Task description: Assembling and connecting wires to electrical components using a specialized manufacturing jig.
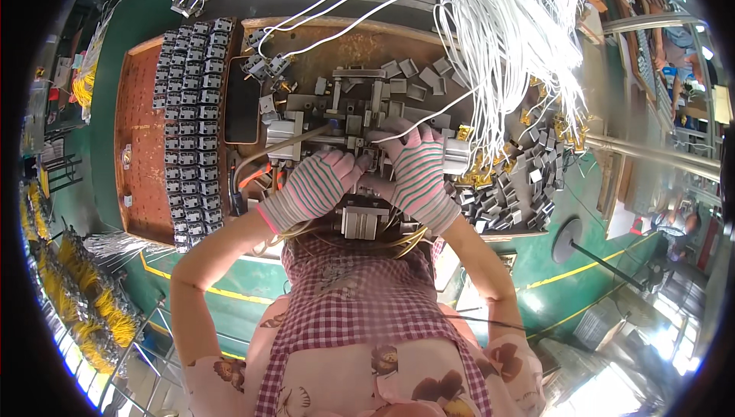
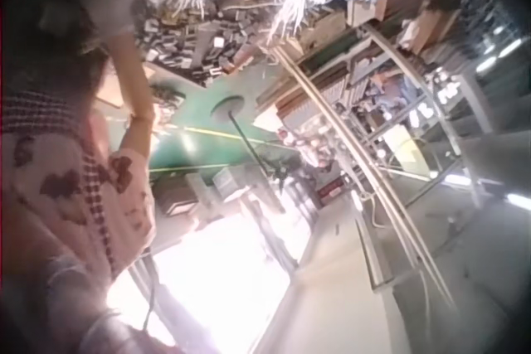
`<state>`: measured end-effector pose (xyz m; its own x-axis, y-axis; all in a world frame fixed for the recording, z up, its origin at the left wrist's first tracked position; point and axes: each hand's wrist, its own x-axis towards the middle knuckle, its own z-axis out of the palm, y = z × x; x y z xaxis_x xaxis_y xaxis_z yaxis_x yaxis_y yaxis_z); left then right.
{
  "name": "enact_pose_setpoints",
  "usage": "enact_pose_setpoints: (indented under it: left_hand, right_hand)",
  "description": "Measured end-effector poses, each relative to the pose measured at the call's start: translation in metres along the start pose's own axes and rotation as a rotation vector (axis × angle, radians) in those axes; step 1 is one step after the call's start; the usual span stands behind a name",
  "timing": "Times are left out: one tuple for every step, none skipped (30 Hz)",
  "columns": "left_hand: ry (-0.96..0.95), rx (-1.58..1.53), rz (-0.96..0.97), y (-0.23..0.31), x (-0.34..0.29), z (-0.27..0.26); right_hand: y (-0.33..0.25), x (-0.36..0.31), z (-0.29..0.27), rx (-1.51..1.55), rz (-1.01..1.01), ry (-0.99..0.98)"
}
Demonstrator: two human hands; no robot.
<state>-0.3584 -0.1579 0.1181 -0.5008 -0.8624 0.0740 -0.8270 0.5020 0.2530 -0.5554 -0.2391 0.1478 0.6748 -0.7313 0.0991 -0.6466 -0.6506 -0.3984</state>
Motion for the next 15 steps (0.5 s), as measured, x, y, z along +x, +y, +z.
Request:
enact_pose_setpoints:
  left_hand:
    - [-0.004, 0.004, 0.045, -0.004, -0.001, 0.001]
    - [-0.008, 0.007, 0.088, -0.006, -0.002, 0.001]
    - [-0.002, -0.002, 0.106, -0.009, 0.003, 0.005]
    - [-0.015, -0.033, 0.128, -0.011, 0.008, 0.007]
    - [-0.027, -0.064, 0.151, -0.014, 0.013, 0.011]
    - [-0.036, -0.055, 0.13, -0.012, 0.008, 0.005]
    - [-0.056, -0.04, 0.118, -0.01, 0.003, -0.001]
    - [-0.076, -0.026, 0.106, -0.008, -0.001, -0.007]
    - [-0.074, -0.025, 0.106, -0.008, -0.001, -0.008]
    - [-0.053, -0.021, 0.102, -0.007, -0.001, -0.008]
    - [-0.033, -0.017, 0.097, -0.005, -0.002, -0.008]
    - [0.031, -0.041, 0.099, -0.004, 0.006, -0.007]
    - [0.04, -0.046, 0.119, -0.003, 0.013, -0.007]
    - [-0.059, -0.125, 0.021, -0.001, 0.022, -0.006]
    - [-0.172, -0.187, -0.117, 0.005, 0.019, -0.018]
  right_hand:
    - [-0.002, 0.003, -0.001, 0.048, -0.011, 0.03]
    - [-0.005, 0.005, -0.002, 0.096, -0.023, 0.059]
    - [-0.003, 0.004, 0.0, 0.083, -0.007, 0.062]
    - [-0.002, 0.004, 0.002, 0.043, 0.002, 0.07]
    - [0.0, 0.002, 0.004, 0.002, 0.011, 0.079]
    - [-0.006, 0.004, 0.001, -0.019, -0.008, 0.072]
    - [-0.01, 0.005, 0.0, -0.002, -0.024, 0.069]
    - [-0.014, 0.006, -0.001, 0.029, -0.049, 0.068]
    - [-0.015, 0.006, -0.001, 0.043, -0.061, 0.071]
    - [-0.016, 0.007, -0.004, 0.038, -0.039, 0.043]
    - [-0.017, 0.005, -0.006, 0.038, -0.041, 0.045]
    - [-0.014, 0.003, -0.007, 0.001, -0.017, 0.02]
    - [-0.011, 0.001, -0.009, -0.036, 0.009, -0.004]
    - [-0.009, -0.004, -0.016, -0.071, 0.02, 0.044]
    - [-0.009, -0.013, -0.025, 0.051, -0.03, 0.131]
